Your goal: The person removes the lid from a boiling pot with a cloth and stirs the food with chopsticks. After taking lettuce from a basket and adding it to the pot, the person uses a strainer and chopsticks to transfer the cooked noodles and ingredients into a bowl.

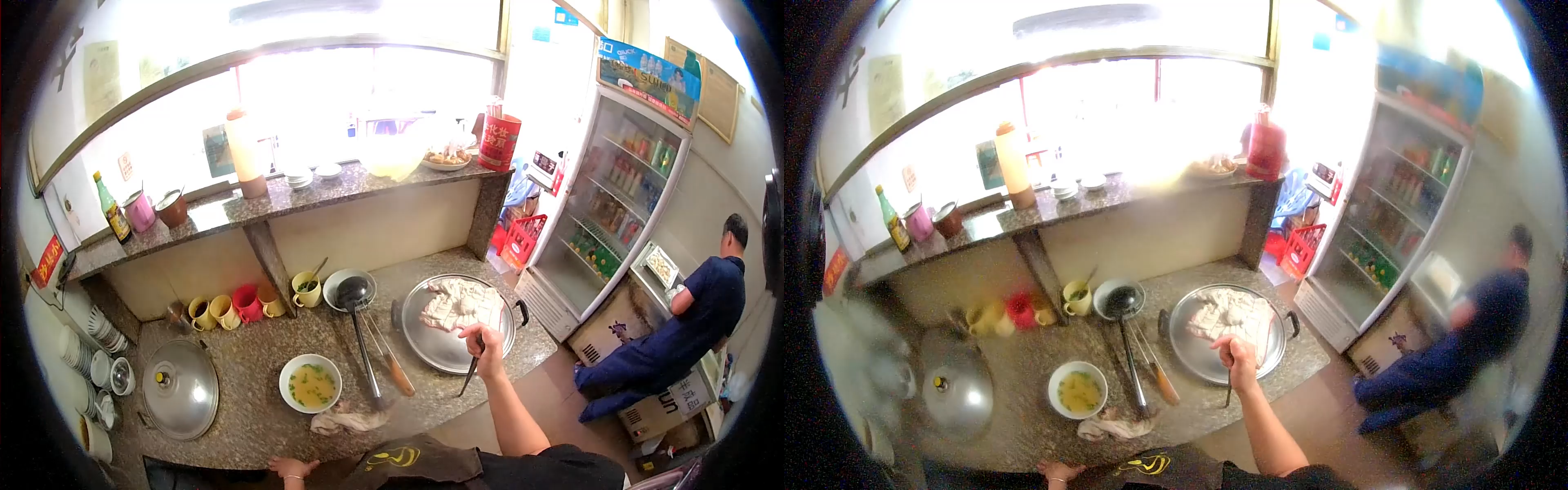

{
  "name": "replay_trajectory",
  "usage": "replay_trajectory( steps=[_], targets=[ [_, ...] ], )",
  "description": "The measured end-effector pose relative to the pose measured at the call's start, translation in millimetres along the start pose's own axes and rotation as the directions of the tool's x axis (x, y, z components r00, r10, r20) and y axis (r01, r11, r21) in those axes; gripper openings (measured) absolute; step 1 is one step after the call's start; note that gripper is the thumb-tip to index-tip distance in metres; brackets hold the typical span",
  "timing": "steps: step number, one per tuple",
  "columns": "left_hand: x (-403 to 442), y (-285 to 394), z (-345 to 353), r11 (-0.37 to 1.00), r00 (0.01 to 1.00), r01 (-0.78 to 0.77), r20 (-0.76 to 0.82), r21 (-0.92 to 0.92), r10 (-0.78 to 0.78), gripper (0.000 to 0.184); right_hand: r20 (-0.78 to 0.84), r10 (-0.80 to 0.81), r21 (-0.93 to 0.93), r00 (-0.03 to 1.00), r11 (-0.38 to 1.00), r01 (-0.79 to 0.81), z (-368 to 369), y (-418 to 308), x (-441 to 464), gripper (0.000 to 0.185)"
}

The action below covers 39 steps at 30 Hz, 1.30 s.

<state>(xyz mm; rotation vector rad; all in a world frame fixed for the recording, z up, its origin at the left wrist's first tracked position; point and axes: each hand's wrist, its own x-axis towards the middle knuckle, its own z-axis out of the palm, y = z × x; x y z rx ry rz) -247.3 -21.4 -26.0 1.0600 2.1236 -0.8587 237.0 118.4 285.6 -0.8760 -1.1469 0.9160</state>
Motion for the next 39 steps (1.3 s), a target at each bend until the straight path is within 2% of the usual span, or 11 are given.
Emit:
replay_trajectory(
  steps=[5, 9, 12, 14, 15, 17, 23, 24, 25, 29, 39],
  targets=[
    [-15.9, 8.7, -13.5, 0.980, 0.970, 0.172, 0.188, -0.097, -0.152, 0.136, -0.001, 0.018, 0.005, 1.000, 1.000, -0.018, -0.2, 1.6, 4.3, 0.050],
    [-34.2, 7.1, -22.9, 0.982, 0.981, 0.148, 0.141, -0.120, -0.130, 0.137, -0.005, -0.027, 0.007, 1.000, 1.000, 0.027, -1.7, 2.4, 6.7, 0.053],
    [-21.1, 6.4, -16.2, 0.951, 0.963, 0.232, 0.184, -0.203, -0.196, 0.138, 0.010, -0.009, 0.010, 1.000, 1.000, 0.009, -2.1, 1.6, 6.6, 0.053],
    [-22.3, 5.1, -28.2, 0.999, 0.951, 0.003, 0.308, 0.038, -0.014, 0.113, 0.020, -0.011, 0.009, 1.000, 1.000, 0.011, -2.3, 4.0, 5.2, 0.054],
    [-24.5, 6.4, -27.8, 0.999, 0.953, 0.004, 0.304, 0.038, -0.016, 0.113, 0.027, -0.003, 0.017, 1.000, 1.000, 0.002, -2.4, 4.8, 3.9, 0.050],
    [-31.0, 12.4, -24.7, 0.955, 0.954, 0.251, 0.206, -0.160, -0.216, 0.134, 0.031, 0.001, 0.027, 1.000, 1.000, -0.002, -1.4, 4.7, 1.6, 0.047],
    [-32.0, 13.0, -29.4, 0.980, 0.953, 0.183, 0.257, -0.073, -0.159, 0.134, 0.072, -0.030, -0.005, 0.997, 1.000, 0.030, 7.1, -5.5, -16.4, 0.048],
    [-38.5, 13.1, -31.3, 0.981, 0.953, 0.181, 0.259, -0.068, -0.158, 0.134, 0.062, -0.034, -0.017, 0.997, 0.999, 0.035, 7.5, -8.1, -18.5, 0.053],
    [-45.7, 13.8, -36.6, 0.974, 0.952, 0.203, 0.251, -0.102, -0.173, 0.133, 0.053, -0.044, -0.027, 0.998, 0.999, 0.046, 7.0, -9.8, -19.3, 0.059],
    [-31.1, 12.2, -20.6, 0.957, 0.970, 0.204, 0.172, -0.208, -0.170, 0.131, 0.061, -0.067, -0.020, 0.996, 0.997, 0.068, 1.0, -11.5, -22.3, 0.060],
    [6.5, 11.2, -8.7, 0.989, 0.965, 0.150, 0.219, 0.003, -0.147, 0.114, 0.027, -0.076, 0.035, 0.997, 0.997, 0.075, -15.3, -6.9, -20.5, 0.059]
  ],
)
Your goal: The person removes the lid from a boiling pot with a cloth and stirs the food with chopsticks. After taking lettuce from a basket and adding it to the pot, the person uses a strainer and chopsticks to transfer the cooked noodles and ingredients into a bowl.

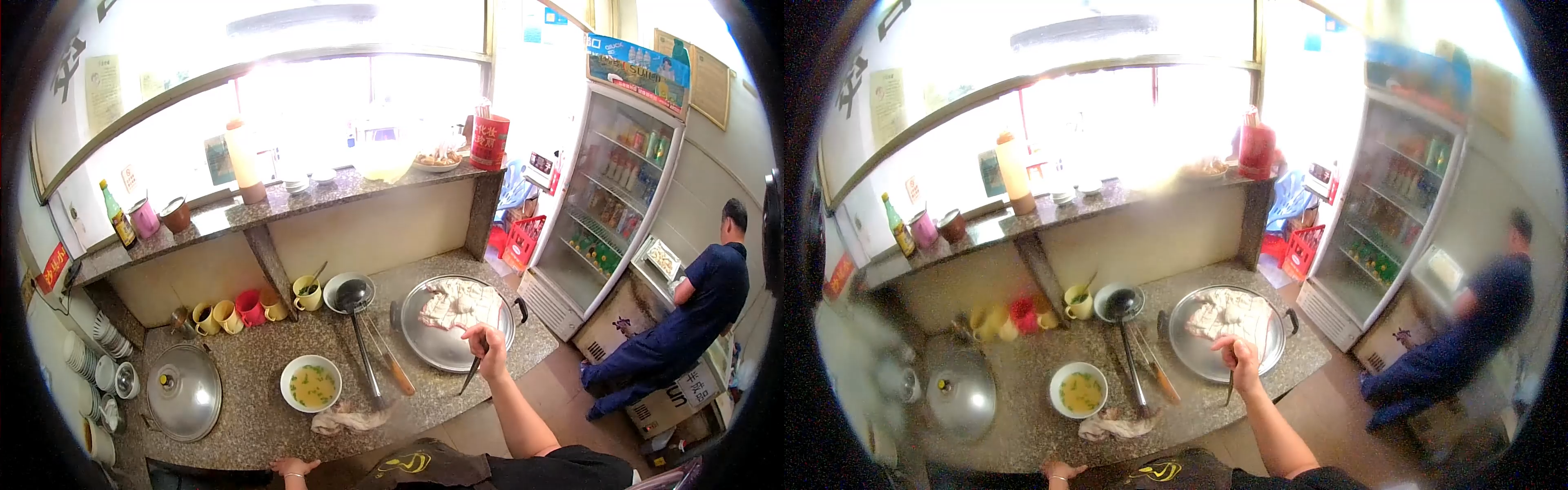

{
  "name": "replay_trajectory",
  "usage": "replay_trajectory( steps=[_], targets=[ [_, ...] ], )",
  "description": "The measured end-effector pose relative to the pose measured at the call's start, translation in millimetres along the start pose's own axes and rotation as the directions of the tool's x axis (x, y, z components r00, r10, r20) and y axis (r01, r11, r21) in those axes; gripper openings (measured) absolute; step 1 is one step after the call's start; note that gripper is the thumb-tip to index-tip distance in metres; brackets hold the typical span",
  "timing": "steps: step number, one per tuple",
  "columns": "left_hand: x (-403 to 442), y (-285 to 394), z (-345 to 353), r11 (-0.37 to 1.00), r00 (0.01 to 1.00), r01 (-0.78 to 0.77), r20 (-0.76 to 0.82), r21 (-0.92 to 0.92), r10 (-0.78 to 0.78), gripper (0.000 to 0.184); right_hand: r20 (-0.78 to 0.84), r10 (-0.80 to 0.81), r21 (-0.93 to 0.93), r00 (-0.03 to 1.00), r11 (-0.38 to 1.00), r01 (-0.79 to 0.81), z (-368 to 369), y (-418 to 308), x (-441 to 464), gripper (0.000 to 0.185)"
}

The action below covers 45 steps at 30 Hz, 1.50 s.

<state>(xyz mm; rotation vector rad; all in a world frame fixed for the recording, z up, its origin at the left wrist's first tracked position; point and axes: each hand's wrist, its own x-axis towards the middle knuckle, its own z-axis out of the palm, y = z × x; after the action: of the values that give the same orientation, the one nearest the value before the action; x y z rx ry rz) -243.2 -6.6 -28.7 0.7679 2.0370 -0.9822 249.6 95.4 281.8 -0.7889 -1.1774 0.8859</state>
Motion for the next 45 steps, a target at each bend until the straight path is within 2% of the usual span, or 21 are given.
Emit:
replay_trajectory(
  steps=[6, 7, 8, 9, 12, 14, 17, 20, 24, 26, 30, 32, 33, 35, 39, 41, 42, 44, 45],
  targets=[
    [7.6, 4.4, 1.0, 0.994, 1.000, 0.020, 0.008, 0.103, -0.021, 0.110, -0.047, -0.009, 0.028, 0.999, 1.000, 0.011, -6.7, -2.6, 5.1, 0.057],
    [-11.0, 0.2, -1.7, 1.000, 1.000, 0.023, 0.003, 0.001, -0.023, 0.117, -0.043, -0.012, 0.032, 0.999, 0.999, 0.013, -8.5, -2.1, 4.6, 0.057],
    [-23.4, -2.4, -2.7, 0.995, 1.000, 0.026, -0.003, -0.101, -0.027, 0.132, -0.039, -0.012, 0.038, 0.999, 0.999, 0.014, -10.0, -1.2, 3.2, 0.057],
    [-27.2, -2.4, -2.1, 0.995, 1.000, 0.030, -0.001, -0.095, -0.030, 0.132, -0.044, -0.007, 0.039, 0.999, 0.999, 0.008, -11.1, -0.5, 2.1, 0.057],
    [-34.6, -2.9, -3.3, 0.998, 1.000, -0.013, 0.006, 0.065, 0.012, 0.112, -0.052, -0.012, 0.041, 0.999, 0.999, 0.014, -12.4, -1.4, 0.8, 0.057],
    [-34.3, -2.6, -9.7, 0.985, 0.999, -0.042, 0.006, 0.168, 0.042, 0.107, -0.066, 0.008, 0.037, 0.998, 0.999, -0.006, -12.4, -4.5, 1.1, 0.053],
    [-1.1, 1.8, -4.3, 0.995, 0.998, -0.021, 0.054, 0.095, 0.016, 0.112, -0.071, -0.012, 0.032, 0.997, 0.999, 0.015, -12.6, -5.1, 1.8, 0.057],
    [37.3, 0.3, 1.2, 1.000, 0.990, 0.017, 0.137, -0.021, -0.014, 0.128, -0.088, -0.008, 0.022, 0.996, 1.000, 0.010, -11.3, -7.0, -0.5, 0.058],
    [8.7, 0.7, -2.3, 0.996, 0.997, -0.034, 0.073, 0.079, 0.028, 0.129, -0.069, -0.012, 0.043, 0.998, 0.999, 0.016, -10.0, -6.1, -5.4, 0.049],
    [-27.8, 1.2, -9.0, 0.999, 0.998, 0.051, -0.035, 0.010, -0.050, 0.127, -0.047, 0.010, 0.040, 0.999, 0.999, -0.008, -7.2, -6.3, -5.3, 0.046],
    [-11.1, 2.9, -3.4, 0.997, 0.995, 0.081, -0.053, -0.013, -0.082, 0.124, -0.042, 0.019, 0.042, 0.999, 0.999, -0.017, -0.5, -10.5, -5.5, 0.042],
    [-17.0, -1.4, -6.1, 0.999, 0.999, -0.045, 0.011, 0.017, 0.045, 0.119, -0.026, 0.028, 0.022, 0.999, 0.999, -0.027, 0.4, -11.3, -6.1, 0.040],
    [2.1, -1.6, -1.9, 0.999, 0.999, -0.045, 0.014, 0.014, 0.045, 0.119, -0.023, 0.029, 0.021, 0.999, 0.999, -0.029, 1.4, -11.6, -6.0, 0.040],
    [37.8, 0.6, 6.3, 0.997, 0.997, -0.061, 0.046, 0.043, 0.059, 0.114, -0.038, -0.007, -0.046, 0.999, 0.999, 0.006, 3.2, -12.2, -5.6, 0.059],
    [29.6, 0.7, 5.5, 0.996, 0.999, -0.045, -0.014, 0.081, 0.047, 0.113, -0.045, -0.008, -0.051, 0.999, 0.999, 0.006, -0.4, -11.6, -6.7, 0.060],
    [20.6, -1.0, 0.5, 0.991, 0.994, -0.068, 0.088, 0.118, 0.058, 0.116, -0.031, -0.023, -0.023, 0.999, 0.999, 0.022, -3.7, -10.7, -8.1, 0.061],
    [22.9, -1.2, 3.1, 0.990, 0.994, -0.067, 0.088, 0.124, 0.057, 0.116, -0.036, -0.020, -0.024, 0.999, 1.000, 0.019, -5.2, -10.2, -9.1, 0.061],
    [31.6, 1.2, 10.8, 0.997, 1.000, -0.009, -0.012, 0.072, 0.010, 0.119, -0.048, -0.012, -0.034, 0.999, 0.999, 0.011, -9.2, -10.2, -11.5, 0.062],
    [33.2, 1.6, 11.0, 0.997, 1.000, -0.010, -0.011, 0.079, 0.011, 0.119, -0.053, -0.009, -0.036, 0.999, 0.999, 0.008, -10.5, -11.5, -12.2, 0.062]
  ],
)
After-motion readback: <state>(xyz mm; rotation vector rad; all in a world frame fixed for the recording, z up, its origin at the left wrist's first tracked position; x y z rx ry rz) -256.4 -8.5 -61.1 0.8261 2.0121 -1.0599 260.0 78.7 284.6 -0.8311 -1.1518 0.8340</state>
